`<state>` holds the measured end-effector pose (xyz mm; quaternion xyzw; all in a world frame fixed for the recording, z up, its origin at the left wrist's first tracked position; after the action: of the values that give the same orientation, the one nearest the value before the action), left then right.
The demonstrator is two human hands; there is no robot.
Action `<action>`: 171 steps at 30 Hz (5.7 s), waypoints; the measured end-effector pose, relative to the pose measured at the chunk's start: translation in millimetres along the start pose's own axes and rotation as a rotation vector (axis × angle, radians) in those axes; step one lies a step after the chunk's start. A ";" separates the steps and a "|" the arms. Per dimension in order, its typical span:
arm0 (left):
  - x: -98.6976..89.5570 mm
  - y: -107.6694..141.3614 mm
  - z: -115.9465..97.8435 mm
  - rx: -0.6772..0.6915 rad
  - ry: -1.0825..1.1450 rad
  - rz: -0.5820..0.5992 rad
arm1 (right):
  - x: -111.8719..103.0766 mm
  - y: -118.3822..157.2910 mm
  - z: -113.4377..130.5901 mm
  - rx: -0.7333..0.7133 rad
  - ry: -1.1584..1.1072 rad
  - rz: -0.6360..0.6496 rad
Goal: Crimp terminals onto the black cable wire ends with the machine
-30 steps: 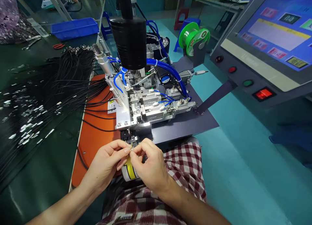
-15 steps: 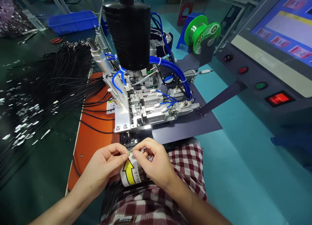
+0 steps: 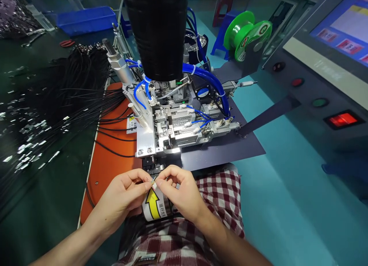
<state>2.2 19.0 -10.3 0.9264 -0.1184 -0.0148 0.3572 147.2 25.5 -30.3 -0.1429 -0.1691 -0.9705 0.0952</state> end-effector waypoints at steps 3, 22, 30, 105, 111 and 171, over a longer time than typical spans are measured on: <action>-0.5 0.3 0.7 0.010 0.002 0.015 | 1.5 1.3 0.8 -0.007 0.015 -0.008; -1.5 2.9 5.1 0.065 -0.056 0.025 | 8.2 4.7 -2.8 -0.018 -0.111 -0.027; -1.0 2.0 3.3 0.062 -0.097 0.019 | 4.9 6.2 -1.3 -0.063 -0.062 -0.029; -19.1 -16.7 -0.7 1.018 -1.541 -0.316 | -16.0 -28.0 -20.7 0.021 0.091 -0.121; -18.0 -16.1 -1.1 1.016 -1.580 -0.350 | -14.0 -26.7 -20.6 0.020 0.101 -0.137; -18.1 -15.8 0.0 0.984 -1.621 -0.362 | -15.1 -26.2 -27.4 -0.072 0.168 -0.131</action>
<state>-12.1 34.5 -21.9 0.6850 -0.1773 -0.6535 -0.2690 148.6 42.1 -67.6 -0.0531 -0.1347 -0.9886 0.0403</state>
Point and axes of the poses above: each hand's wrist, its own y-axis away from the middle knuckle, its own x-axis out of the palm, z = x × y, the point moved 2 cm from there along -y, towards the middle knuckle, and after that the axes turned 12 degrees about -y, right-handed, at the moved point
